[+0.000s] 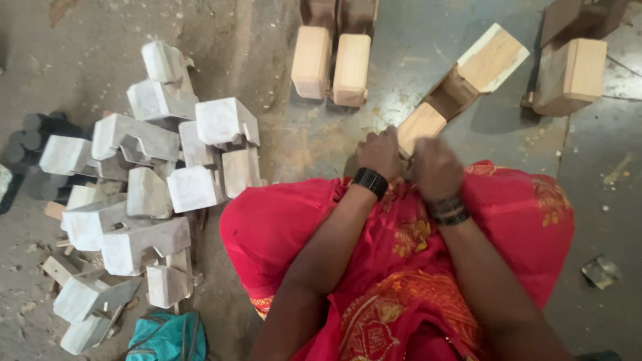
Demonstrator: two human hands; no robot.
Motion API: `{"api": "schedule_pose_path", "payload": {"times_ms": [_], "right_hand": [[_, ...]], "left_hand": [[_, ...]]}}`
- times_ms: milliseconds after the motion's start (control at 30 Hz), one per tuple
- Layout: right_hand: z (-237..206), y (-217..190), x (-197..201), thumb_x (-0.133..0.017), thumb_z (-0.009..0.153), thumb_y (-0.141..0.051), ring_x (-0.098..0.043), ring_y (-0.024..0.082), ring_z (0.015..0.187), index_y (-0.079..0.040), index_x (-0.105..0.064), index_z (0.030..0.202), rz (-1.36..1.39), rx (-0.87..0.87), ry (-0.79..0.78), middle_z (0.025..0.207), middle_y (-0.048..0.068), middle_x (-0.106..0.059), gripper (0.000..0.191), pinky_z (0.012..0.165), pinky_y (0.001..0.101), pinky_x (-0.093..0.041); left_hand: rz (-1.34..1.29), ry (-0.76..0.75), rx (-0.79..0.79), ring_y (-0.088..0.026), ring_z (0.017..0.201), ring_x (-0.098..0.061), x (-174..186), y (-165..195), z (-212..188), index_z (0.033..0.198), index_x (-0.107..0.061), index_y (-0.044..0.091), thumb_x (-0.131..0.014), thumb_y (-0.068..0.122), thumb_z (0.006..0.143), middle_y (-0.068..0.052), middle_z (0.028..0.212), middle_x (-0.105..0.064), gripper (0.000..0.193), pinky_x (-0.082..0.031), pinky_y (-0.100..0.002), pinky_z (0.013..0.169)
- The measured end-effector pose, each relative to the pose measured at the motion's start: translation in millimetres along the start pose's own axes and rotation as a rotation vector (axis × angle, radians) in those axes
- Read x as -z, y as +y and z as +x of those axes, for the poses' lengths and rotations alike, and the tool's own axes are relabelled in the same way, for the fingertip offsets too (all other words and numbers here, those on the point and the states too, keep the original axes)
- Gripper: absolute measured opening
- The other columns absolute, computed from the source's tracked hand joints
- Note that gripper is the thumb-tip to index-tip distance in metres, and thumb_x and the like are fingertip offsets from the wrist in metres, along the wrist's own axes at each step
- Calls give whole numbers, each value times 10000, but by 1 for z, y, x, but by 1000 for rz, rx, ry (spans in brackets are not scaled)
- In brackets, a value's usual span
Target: The person sits on the floor and sands small wooden toy parts by hand with sandpaper, rubbing the surfaces and edges of each piece. Sanded pieces are placed into wooden holders on the floor, and the person picks up further pieces to sand one at a time.
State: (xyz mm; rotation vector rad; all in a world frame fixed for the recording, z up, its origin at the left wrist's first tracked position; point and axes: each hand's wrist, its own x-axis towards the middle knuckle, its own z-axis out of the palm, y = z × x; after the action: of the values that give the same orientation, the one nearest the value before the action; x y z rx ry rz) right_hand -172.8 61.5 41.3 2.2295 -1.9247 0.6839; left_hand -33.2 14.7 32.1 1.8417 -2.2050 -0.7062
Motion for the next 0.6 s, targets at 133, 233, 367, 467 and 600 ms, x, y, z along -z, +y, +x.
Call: {"api": "schedule_pose_path", "payload": {"times_ms": [133, 233, 367, 467, 600], "right_hand": [[-3, 9, -8, -638, 1103, -234, -628, 389, 796, -34, -631, 980, -74, -308, 38, 908, 171, -622, 235, 701, 496, -530], [-5, 9, -17, -647, 1022, -208, -637, 399, 774, -42, -670, 985, 190, -166, 60, 953, 185, -677, 171, 650, 507, -518], [0, 14, -18, -629, 1013, -152, -646, 389, 867, -52, -662, 1023, 141, -163, 141, 963, 165, -663, 106, 749, 497, -533], [1, 16, -15, -612, 981, -112, -654, 382, 904, -80, -678, 1031, 161, -263, 162, 986, 142, -677, 89, 791, 488, -540], [-3, 13, -12, -625, 958, -114, -640, 385, 814, -61, -689, 996, 111, -105, -70, 895, 185, -653, 91, 697, 505, -512]], "left_hand": [[-15, -72, 44, -357, 1055, -655, 9, 3, 1, 1127, -575, 88, -775, 339, 745, -113, 1051, -729, 499, -511, -565, 888], [20, -15, -4, -345, 1031, -670, 12, 4, 2, 1133, -576, 79, -788, 293, 710, -109, 1033, -735, 519, -527, -552, 867], [-9, -69, 24, -349, 1009, -678, 11, 3, 0, 1099, -570, 64, -829, 321, 663, -125, 1025, -730, 568, -544, -529, 854], [-52, -4, 1, -372, 991, -678, 10, 2, -1, 1076, -580, 69, -835, 340, 709, -137, 1017, -730, 523, -542, -539, 840], [4, -68, 6, -363, 1002, -686, 9, 1, 1, 1114, -577, 70, -820, 286, 677, -132, 1035, -729, 545, -561, -514, 849]]}}
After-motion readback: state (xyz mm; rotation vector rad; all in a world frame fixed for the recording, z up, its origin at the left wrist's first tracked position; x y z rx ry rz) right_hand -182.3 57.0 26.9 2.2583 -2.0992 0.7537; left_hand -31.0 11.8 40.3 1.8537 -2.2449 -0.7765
